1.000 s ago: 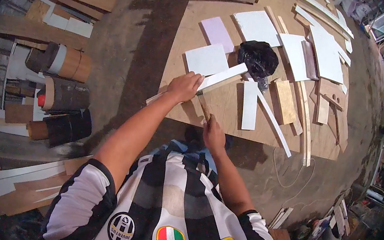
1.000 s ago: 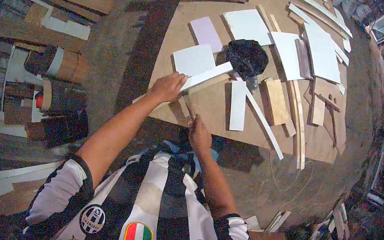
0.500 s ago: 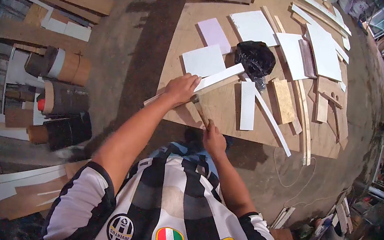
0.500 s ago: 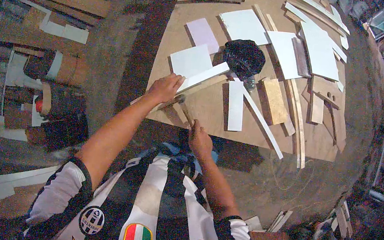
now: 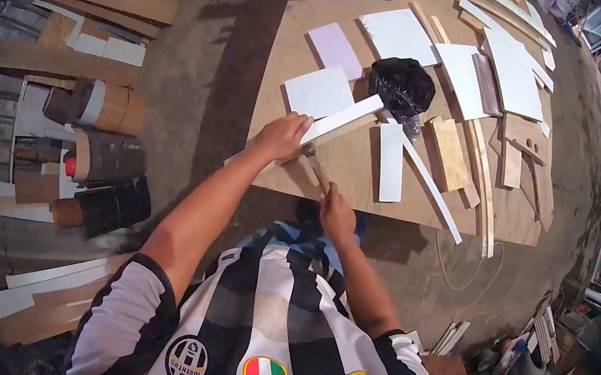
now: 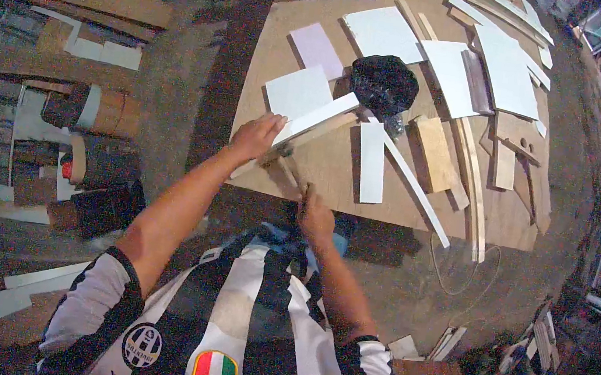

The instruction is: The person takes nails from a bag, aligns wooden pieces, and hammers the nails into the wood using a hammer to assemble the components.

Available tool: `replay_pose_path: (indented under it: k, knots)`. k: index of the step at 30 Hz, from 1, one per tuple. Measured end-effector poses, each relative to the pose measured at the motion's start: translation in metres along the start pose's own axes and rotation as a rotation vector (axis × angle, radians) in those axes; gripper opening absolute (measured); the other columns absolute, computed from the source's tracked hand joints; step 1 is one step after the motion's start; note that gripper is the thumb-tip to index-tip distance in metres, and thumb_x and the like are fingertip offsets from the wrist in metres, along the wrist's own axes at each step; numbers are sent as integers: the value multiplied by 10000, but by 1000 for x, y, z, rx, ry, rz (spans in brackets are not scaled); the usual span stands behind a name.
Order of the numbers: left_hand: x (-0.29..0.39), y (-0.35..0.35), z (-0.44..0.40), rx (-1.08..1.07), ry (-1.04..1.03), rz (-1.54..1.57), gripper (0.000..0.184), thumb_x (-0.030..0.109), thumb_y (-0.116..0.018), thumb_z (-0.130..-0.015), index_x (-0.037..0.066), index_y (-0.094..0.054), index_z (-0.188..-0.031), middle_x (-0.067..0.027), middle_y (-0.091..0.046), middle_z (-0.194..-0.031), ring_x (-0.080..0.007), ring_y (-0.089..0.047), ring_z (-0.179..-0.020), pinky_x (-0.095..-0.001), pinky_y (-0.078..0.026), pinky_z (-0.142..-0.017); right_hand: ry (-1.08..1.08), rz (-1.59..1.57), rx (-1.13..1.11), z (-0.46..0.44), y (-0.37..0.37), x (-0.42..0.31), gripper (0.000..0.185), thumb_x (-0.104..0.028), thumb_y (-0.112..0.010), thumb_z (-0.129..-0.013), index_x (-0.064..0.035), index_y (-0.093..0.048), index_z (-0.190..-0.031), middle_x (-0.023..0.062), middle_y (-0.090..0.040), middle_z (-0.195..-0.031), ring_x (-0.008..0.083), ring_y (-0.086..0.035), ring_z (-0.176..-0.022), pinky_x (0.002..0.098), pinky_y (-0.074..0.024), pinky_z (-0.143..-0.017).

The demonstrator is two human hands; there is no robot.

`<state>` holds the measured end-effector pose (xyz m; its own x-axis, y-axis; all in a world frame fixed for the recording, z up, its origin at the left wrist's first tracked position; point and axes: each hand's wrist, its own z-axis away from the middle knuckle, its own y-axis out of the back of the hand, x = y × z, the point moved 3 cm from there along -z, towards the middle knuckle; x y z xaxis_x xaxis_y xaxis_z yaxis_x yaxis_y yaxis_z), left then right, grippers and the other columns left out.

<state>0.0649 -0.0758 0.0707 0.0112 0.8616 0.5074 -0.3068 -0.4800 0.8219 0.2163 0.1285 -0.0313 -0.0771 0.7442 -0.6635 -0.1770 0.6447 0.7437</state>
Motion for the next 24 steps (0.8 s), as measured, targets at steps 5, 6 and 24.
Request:
replay_pose_path:
  k: [5,6,24]
  knots:
    - [1,-2,0,6,35,-6,547,487,-333,-1091,69,-613,-1307,-184,-633,-1260,-392,-612,-1166,-477,-487,-984,-35,34,-41,-6,1,3,438,-323,-611,-998,-143,-514,-1386,192,-701,-965,429,-694,-786,535,-557,-636]
    - [-1,-3,-1,6,36,-6,547,487,-333,-1091,69,-613,-1307,-184,-633,-1260,-392,-612,-1166,-477,-487,-984,-29,7,-36,-7,-1,3,466,-353,-586,-1007,-154,-494,-1419,204,-689,-959,437,-690,-770,552,-551,-634]
    - [-13,-12,-9,56,-3,2,523,457,-366,-1092,42,-642,-1253,-194,-650,-1257,-392,-606,-1199,-467,-477,-1005,171,-11,74,6,17,-5,444,-344,-649,-979,-82,-564,-1327,174,-671,-931,396,-694,-740,481,-565,-604]
